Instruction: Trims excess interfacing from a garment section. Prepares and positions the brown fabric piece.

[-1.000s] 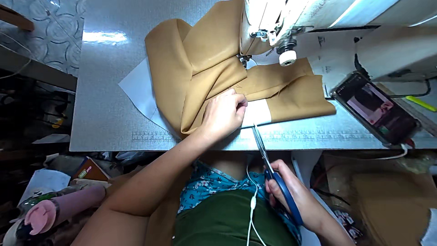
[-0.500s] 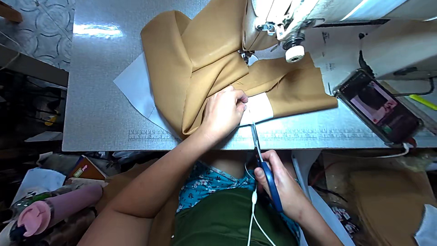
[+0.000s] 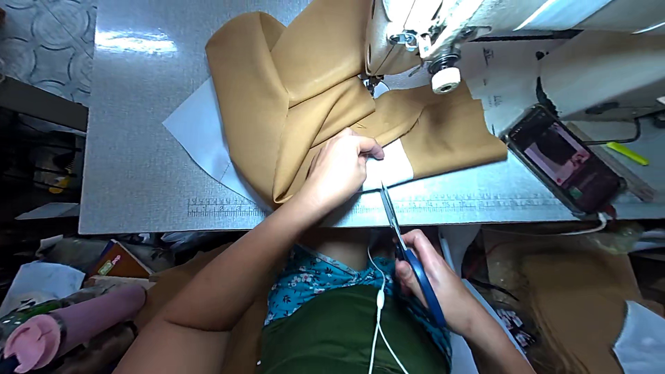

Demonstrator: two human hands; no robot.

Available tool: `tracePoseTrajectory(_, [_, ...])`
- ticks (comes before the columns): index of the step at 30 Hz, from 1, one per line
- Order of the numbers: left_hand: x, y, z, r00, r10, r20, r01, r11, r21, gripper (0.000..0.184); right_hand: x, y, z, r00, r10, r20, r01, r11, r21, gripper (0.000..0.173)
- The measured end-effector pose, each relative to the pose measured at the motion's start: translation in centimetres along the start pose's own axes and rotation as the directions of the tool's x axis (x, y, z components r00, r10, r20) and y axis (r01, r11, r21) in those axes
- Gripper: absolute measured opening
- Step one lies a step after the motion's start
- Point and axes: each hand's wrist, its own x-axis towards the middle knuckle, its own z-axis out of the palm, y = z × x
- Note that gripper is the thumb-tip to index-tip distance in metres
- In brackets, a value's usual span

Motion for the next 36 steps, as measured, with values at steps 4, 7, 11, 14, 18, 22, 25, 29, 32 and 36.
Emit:
tracePoseTrajectory(4, [0.6, -1.0, -1.0, 0.995, 0.089, 0.037, -0.078, 0.969, -0.235, 0.023, -1.4, 0.8, -0.6, 0.997, -0.078, 0.02, 0.078, 0.996, -0.047, 0.093])
tracePoseTrajectory(7, [0.8, -1.3, -1.6, 0.986, 0.143, 0.089, -0.091, 0.899, -0.429, 0.023, -2.1, 1.0, -0.5, 0.988, -0.153, -0.019, 0.151, 0.986, -0.073, 0.091])
tracePoseTrajectory(11, [0.8, -1.2, -2.8, 0.951, 0.123, 0.283, 0.059, 0.829, -0.556, 0.02, -2.1, 1.3, -0.1, 0.982, -0.187, -0.032, 0.186, 0.982, -0.023, 0.087])
tracePoseTrajectory(14, [0.9, -1.1, -2.6, 0.965, 0.116, 0.236, 0.041, 0.82, -0.57, 0.019, -1.7, 1.3, 0.5, 0.977, -0.204, -0.059, 0.205, 0.979, 0.009, 0.086])
tracePoseTrajectory(18, [1.1, -1.5, -2.2, 0.973, 0.162, 0.166, -0.043, 0.831, -0.554, 0.028, -0.9, 1.0, 0.9, 0.981, -0.176, -0.08, 0.177, 0.984, 0.008, 0.087])
tracePoseTrajectory(22, [1.1, -1.6, -2.1, 0.972, 0.187, 0.14, -0.079, 0.826, -0.558, 0.031, 0.2, 0.8, 0.8, 0.985, -0.146, -0.087, 0.143, 0.989, -0.04, 0.089])
tracePoseTrajectory(25, [1.1, -1.7, -1.9, 0.976, 0.183, 0.122, -0.088, 0.833, -0.546, 0.023, 0.9, 0.7, 1.3, 0.973, -0.183, -0.144, 0.174, 0.982, -0.073, 0.085])
tracePoseTrajectory(29, [1.2, -1.6, -1.8, 0.98, 0.168, 0.106, -0.084, 0.833, -0.547, 0.024, 1.3, 0.6, 2.0, 0.961, -0.209, -0.184, 0.199, 0.978, -0.07, 0.08])
tracePoseTrajectory(32, [1.1, -1.6, -1.7, 0.983, 0.163, 0.088, -0.086, 0.823, -0.562, 0.024, 1.3, 0.6, 2.5, 0.959, -0.199, -0.203, 0.192, 0.98, -0.051, 0.079])
tracePoseTrajectory(36, [1.0, -1.7, -1.5, 0.985, 0.163, 0.049, -0.108, 0.818, -0.564, 0.023, 1.2, 0.5, 2.5, 0.956, -0.2, -0.214, 0.194, 0.98, -0.048, 0.075])
